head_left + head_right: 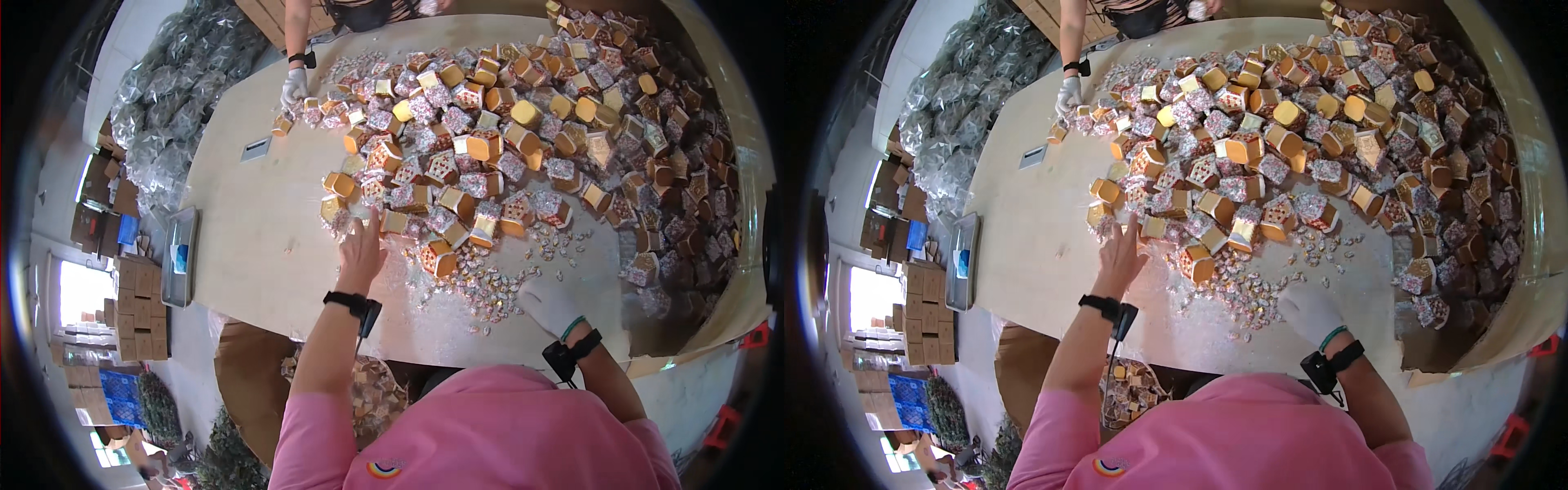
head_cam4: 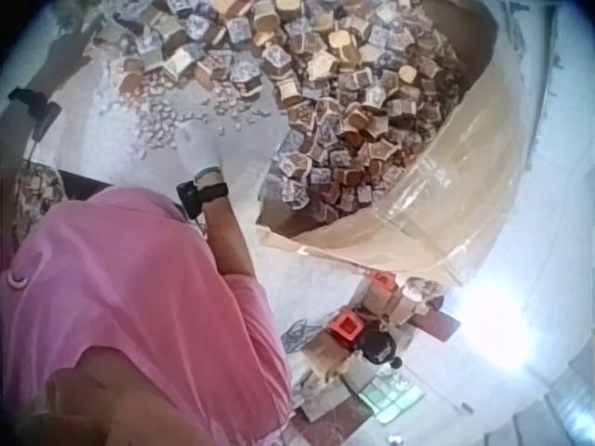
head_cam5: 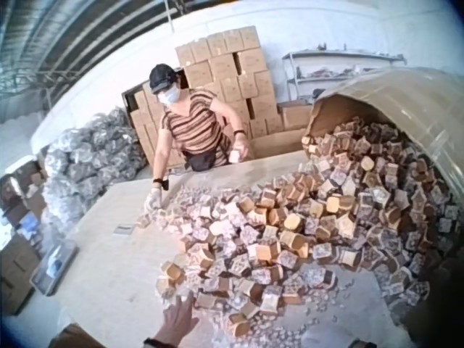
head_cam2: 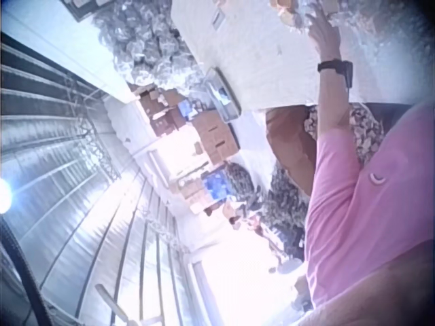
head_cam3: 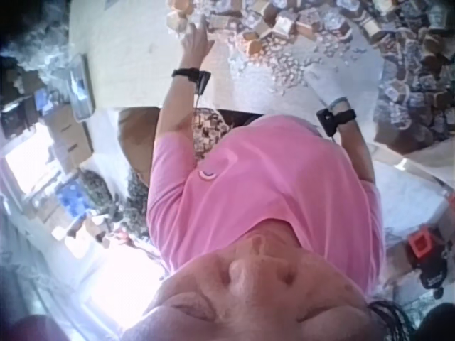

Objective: The worker sorts and organizes small packaged items into a large bin on a warehouse table.

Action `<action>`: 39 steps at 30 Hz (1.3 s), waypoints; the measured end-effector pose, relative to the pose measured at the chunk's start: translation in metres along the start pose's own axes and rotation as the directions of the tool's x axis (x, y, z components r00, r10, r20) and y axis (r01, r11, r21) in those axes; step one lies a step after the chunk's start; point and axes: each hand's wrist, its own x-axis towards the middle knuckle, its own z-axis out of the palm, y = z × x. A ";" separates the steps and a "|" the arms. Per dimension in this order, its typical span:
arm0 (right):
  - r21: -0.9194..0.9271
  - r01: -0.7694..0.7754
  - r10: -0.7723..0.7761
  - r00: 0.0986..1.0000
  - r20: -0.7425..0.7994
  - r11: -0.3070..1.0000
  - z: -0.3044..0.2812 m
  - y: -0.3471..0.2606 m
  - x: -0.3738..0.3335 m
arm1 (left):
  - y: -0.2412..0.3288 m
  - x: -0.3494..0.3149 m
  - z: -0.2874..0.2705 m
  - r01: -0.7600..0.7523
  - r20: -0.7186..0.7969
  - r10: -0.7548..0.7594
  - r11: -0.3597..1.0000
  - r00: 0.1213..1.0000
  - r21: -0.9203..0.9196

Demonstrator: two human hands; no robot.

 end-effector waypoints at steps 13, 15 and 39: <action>-0.039 -0.078 0.079 0.997 0.019 0.996 -0.001 -0.005 -0.008 | -0.041 0.004 0.027 0.072 0.066 -0.055 0.950 0.996 -0.303; -0.017 -0.062 0.062 0.998 0.020 0.998 -0.002 -0.003 -0.005 | -0.040 -0.009 0.002 0.310 0.187 -0.259 0.600 0.948 -0.738; 0.615 -0.159 0.096 0.986 0.134 0.772 0.003 -0.067 0.039 | 0.075 -0.085 -0.038 0.448 0.367 0.258 -0.548 0.894 -0.707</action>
